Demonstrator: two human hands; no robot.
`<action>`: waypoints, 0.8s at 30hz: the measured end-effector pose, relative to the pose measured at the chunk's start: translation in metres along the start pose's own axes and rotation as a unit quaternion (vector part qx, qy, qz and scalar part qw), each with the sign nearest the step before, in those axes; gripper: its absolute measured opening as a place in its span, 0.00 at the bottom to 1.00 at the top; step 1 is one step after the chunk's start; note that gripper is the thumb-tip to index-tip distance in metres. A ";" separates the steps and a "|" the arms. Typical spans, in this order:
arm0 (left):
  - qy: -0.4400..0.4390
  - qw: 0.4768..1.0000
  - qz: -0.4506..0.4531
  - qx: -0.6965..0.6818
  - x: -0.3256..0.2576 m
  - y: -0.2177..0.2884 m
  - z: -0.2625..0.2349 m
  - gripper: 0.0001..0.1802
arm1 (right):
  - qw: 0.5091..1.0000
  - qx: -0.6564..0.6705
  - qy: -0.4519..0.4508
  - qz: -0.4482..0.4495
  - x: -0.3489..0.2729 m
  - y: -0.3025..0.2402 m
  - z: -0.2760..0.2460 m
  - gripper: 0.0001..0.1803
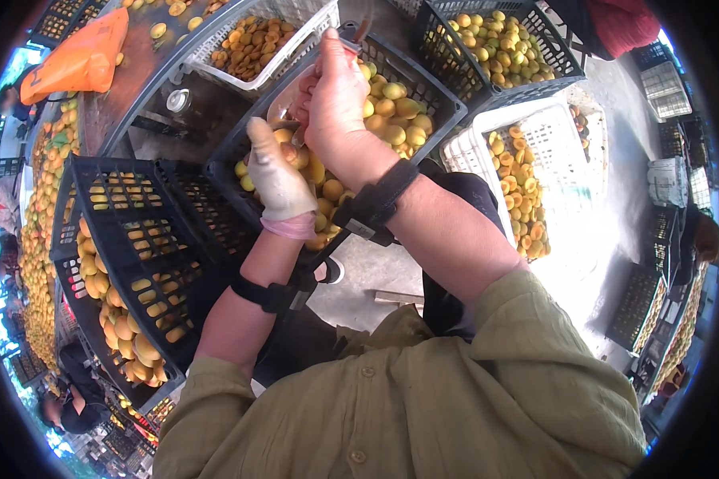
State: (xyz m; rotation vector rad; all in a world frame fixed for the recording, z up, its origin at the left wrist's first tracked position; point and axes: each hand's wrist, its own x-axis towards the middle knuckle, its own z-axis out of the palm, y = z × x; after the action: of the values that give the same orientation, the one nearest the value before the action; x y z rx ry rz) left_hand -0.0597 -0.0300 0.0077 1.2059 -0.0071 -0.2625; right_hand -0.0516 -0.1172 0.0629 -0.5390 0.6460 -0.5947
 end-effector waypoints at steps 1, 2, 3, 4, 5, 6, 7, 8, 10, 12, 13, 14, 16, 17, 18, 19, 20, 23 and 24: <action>-0.026 0.997 0.057 0.040 -0.002 -0.002 -0.001 0.21 | 1.000 0.023 -0.001 0.003 0.002 0.000 -0.001 0.25; -0.026 0.990 0.110 0.088 -0.001 -0.005 -0.001 0.18 | 0.999 0.036 0.004 0.011 0.004 0.000 -0.003 0.25; -0.026 0.992 0.091 0.084 0.000 -0.007 -0.001 0.17 | 0.999 0.038 0.002 0.013 0.006 0.000 -0.005 0.25; -0.025 0.994 0.072 0.080 0.001 -0.009 0.000 0.17 | 0.999 0.041 0.000 0.015 0.007 0.000 -0.007 0.26; -0.025 0.995 0.053 0.076 0.002 -0.010 0.000 0.17 | 0.999 0.043 -0.002 0.017 0.008 0.000 -0.008 0.26; -0.014 0.999 0.014 0.027 0.001 -0.008 0.002 0.16 | 0.999 0.021 -0.035 0.015 0.004 0.000 -0.006 0.26; -0.004 0.999 -0.024 -0.023 0.000 -0.005 0.004 0.16 | 0.998 -0.002 -0.067 0.012 -0.001 0.001 -0.002 0.26; 0.007 0.995 -0.062 -0.072 -0.002 -0.002 0.006 0.15 | 0.995 -0.024 -0.100 0.009 -0.006 0.002 0.002 0.26; 0.024 0.968 -0.214 -0.130 -0.010 0.026 0.018 0.14 | 0.985 -0.083 -0.147 -0.019 -0.009 0.001 0.002 0.26; 0.011 0.944 -0.288 -0.161 -0.007 0.023 0.007 0.14 | 0.962 -0.137 -0.234 -0.044 -0.014 0.005 0.001 0.24; 0.011 0.930 -0.333 -0.158 -0.002 0.023 0.001 0.14 | 0.949 -0.180 -0.248 -0.068 -0.016 0.005 0.002 0.23; 0.010 0.913 -0.377 -0.154 0.003 0.024 -0.004 0.15 | 0.935 -0.223 -0.262 -0.093 -0.018 0.005 0.004 0.22; -0.090 0.900 -0.390 -0.174 0.006 0.014 -0.020 0.19 | 0.885 -0.253 -0.363 -0.146 -0.016 0.014 0.007 0.18; -0.135 0.929 -0.325 -0.110 0.010 0.005 -0.028 0.19 | 0.890 -0.266 -0.341 -0.144 -0.013 0.013 0.005 0.19; -0.174 0.950 -0.256 -0.046 0.014 -0.004 -0.039 0.20 | 0.894 -0.280 -0.321 -0.137 -0.016 0.008 0.007 0.21; -0.120 0.942 -0.306 -0.065 0.015 0.011 -0.026 0.19 | 0.899 -0.295 -0.294 -0.136 -0.016 0.000 0.004 0.22; -0.059 0.930 -0.352 -0.087 0.015 0.025 -0.014 0.18 | 0.944 -0.167 -0.267 -0.097 -0.004 -0.006 -0.002 0.24; 0.018 0.933 -0.329 -0.141 0.028 0.033 -0.010 0.19 | 0.923 -0.333 -0.158 -0.111 0.001 -0.029 0.000 0.16; 0.020 0.946 -0.302 -0.118 0.032 0.026 -0.011 0.19 | 0.863 -0.474 -0.161 -0.072 0.001 -0.024 -0.004 0.12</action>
State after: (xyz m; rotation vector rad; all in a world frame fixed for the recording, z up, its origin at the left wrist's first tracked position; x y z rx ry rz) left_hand -0.0218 -0.0183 0.0232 0.9484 0.4261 -0.7535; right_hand -0.0618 -0.1363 0.0745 -1.5916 0.5493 -0.2713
